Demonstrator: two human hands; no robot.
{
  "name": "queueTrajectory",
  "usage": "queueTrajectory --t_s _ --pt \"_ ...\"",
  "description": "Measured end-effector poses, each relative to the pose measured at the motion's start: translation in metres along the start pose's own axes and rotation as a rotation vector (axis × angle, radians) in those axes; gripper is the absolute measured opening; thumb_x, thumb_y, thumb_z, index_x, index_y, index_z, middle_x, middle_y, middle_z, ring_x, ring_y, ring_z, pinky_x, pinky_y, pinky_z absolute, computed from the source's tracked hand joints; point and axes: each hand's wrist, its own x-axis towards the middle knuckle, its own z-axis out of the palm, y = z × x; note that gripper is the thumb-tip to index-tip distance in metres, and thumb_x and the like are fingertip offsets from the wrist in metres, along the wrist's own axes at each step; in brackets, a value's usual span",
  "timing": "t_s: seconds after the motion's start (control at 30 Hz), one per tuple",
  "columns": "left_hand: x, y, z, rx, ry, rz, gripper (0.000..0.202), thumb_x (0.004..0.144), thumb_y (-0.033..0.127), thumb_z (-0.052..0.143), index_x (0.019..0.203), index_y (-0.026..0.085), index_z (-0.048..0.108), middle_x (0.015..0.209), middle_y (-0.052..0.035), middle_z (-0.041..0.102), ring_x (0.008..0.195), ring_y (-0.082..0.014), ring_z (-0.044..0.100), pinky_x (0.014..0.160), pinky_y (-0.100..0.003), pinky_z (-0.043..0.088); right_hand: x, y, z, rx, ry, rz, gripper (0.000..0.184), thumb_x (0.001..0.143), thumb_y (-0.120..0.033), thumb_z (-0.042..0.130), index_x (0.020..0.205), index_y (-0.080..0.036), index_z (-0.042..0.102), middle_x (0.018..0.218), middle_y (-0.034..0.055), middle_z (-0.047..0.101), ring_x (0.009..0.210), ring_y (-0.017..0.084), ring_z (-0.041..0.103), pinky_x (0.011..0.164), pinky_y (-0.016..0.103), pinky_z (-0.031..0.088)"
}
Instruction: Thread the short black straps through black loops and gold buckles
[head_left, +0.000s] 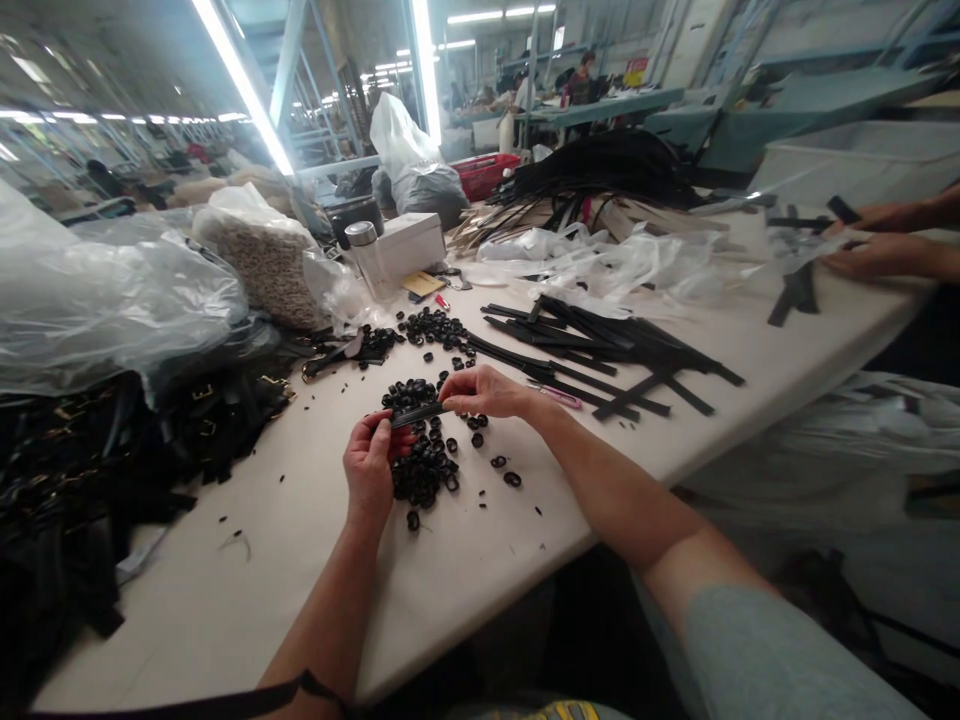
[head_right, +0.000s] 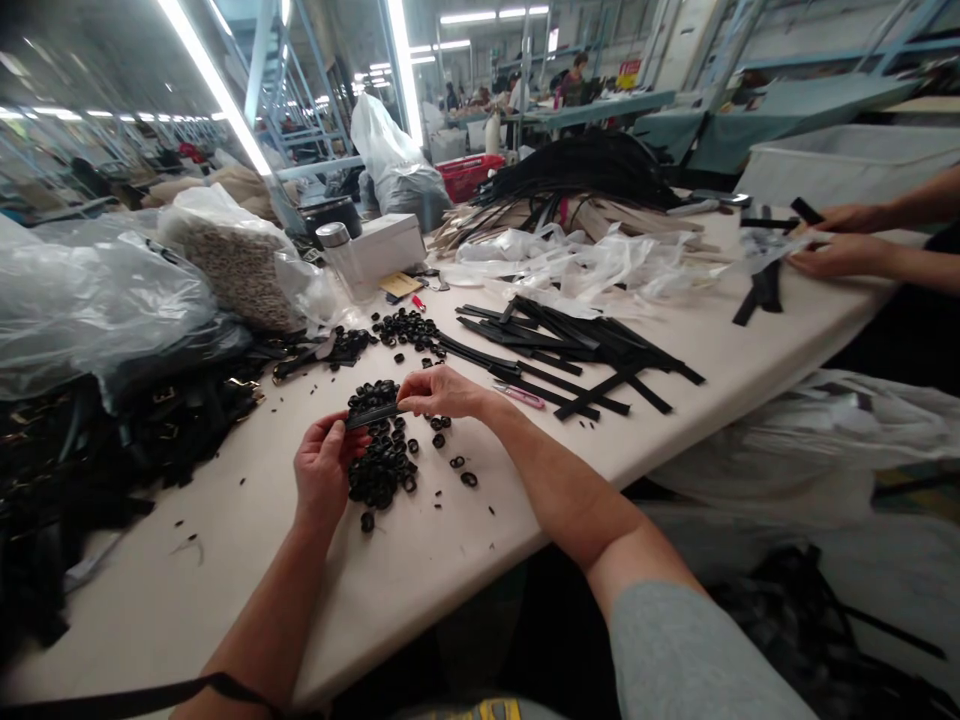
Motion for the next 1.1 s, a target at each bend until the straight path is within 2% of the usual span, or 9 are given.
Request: queueTrajectory --t_s 0.13,0.27,0.4,0.63,0.83,0.93,1.03,1.1 --pt "-0.005 0.001 0.005 0.016 -0.026 -0.009 0.035 0.078 0.040 0.066 0.102 0.015 0.057 0.074 -0.0037 0.069 0.059 -0.0161 0.067 0.055 -0.025 0.052 0.000 -0.009 0.013 -0.243 0.123 -0.156 0.023 0.076 -0.030 0.071 0.095 -0.017 0.069 0.073 -0.0010 0.067 0.062 0.008 0.055 0.062 0.020 0.041" --pt "-0.008 -0.001 0.008 0.021 -0.063 0.003 0.034 0.079 0.039 0.066 0.102 0.016 0.056 0.074 -0.0035 0.070 0.060 -0.0154 0.067 0.055 -0.024 0.053 0.002 -0.008 0.031 -0.265 0.153 -0.284 0.023 0.078 -0.032 0.070 0.097 -0.018 0.069 0.087 0.0028 0.071 0.076 0.012 0.063 0.072 0.023 0.045" --pt "-0.008 -0.002 0.008 0.035 -0.065 0.006 0.034 0.080 0.039 0.066 0.103 0.016 0.056 0.074 -0.0031 0.069 0.060 -0.0150 0.066 0.057 -0.025 0.054 0.005 -0.001 0.041 -0.247 0.185 -0.328 0.021 0.081 -0.032 0.067 0.096 -0.017 0.069 0.091 0.0043 0.072 0.082 0.014 0.065 0.077 0.024 0.047" --pt "-0.008 -0.002 0.007 0.018 -0.066 0.026 0.037 0.079 0.037 0.067 0.107 0.017 0.057 0.076 -0.0030 0.069 0.061 -0.0144 0.066 0.059 -0.025 0.054 0.005 -0.001 0.041 -0.239 0.176 -0.297 0.018 0.082 -0.031 0.067 0.090 -0.016 0.070 0.083 0.0030 0.071 0.074 0.012 0.063 0.070 0.022 0.044" --pt "-0.007 -0.004 0.005 0.070 -0.108 0.040 0.044 0.079 0.039 0.067 0.117 0.018 0.057 0.085 -0.0044 0.069 0.066 -0.0154 0.067 0.064 -0.027 0.055 0.003 -0.007 0.037 -0.340 0.169 -0.318 0.012 0.083 -0.028 0.065 0.082 -0.016 0.068 0.077 0.0019 0.069 0.069 0.011 0.060 0.065 0.020 0.040" --pt "-0.006 -0.004 0.003 0.164 -0.147 0.077 0.041 0.076 0.038 0.070 0.111 0.018 0.064 0.091 -0.0054 0.069 0.070 -0.0156 0.066 0.068 -0.028 0.054 0.001 -0.009 0.036 -0.396 0.179 -0.323 0.011 0.083 -0.028 0.063 0.080 -0.017 0.067 0.075 0.0011 0.069 0.068 0.011 0.059 0.062 0.020 0.038" --pt "-0.004 -0.003 0.000 0.291 -0.189 0.182 0.029 0.075 0.036 0.071 0.098 0.018 0.070 0.097 -0.0071 0.069 0.084 -0.0179 0.065 0.077 -0.028 0.052 0.000 -0.010 0.035 -0.455 0.167 -0.341 0.013 0.084 -0.029 0.062 0.080 -0.018 0.066 0.077 0.0014 0.069 0.068 0.011 0.059 0.062 0.021 0.037" --pt "-0.004 -0.003 -0.002 0.335 -0.195 0.193 0.025 0.075 0.036 0.071 0.093 0.019 0.072 0.092 -0.0067 0.069 0.083 -0.0190 0.065 0.075 -0.028 0.052 -0.001 -0.010 0.036 -0.492 0.156 -0.347 0.012 0.084 -0.029 0.061 0.079 -0.019 0.066 0.078 0.0013 0.069 0.068 0.011 0.059 0.061 0.021 0.036"
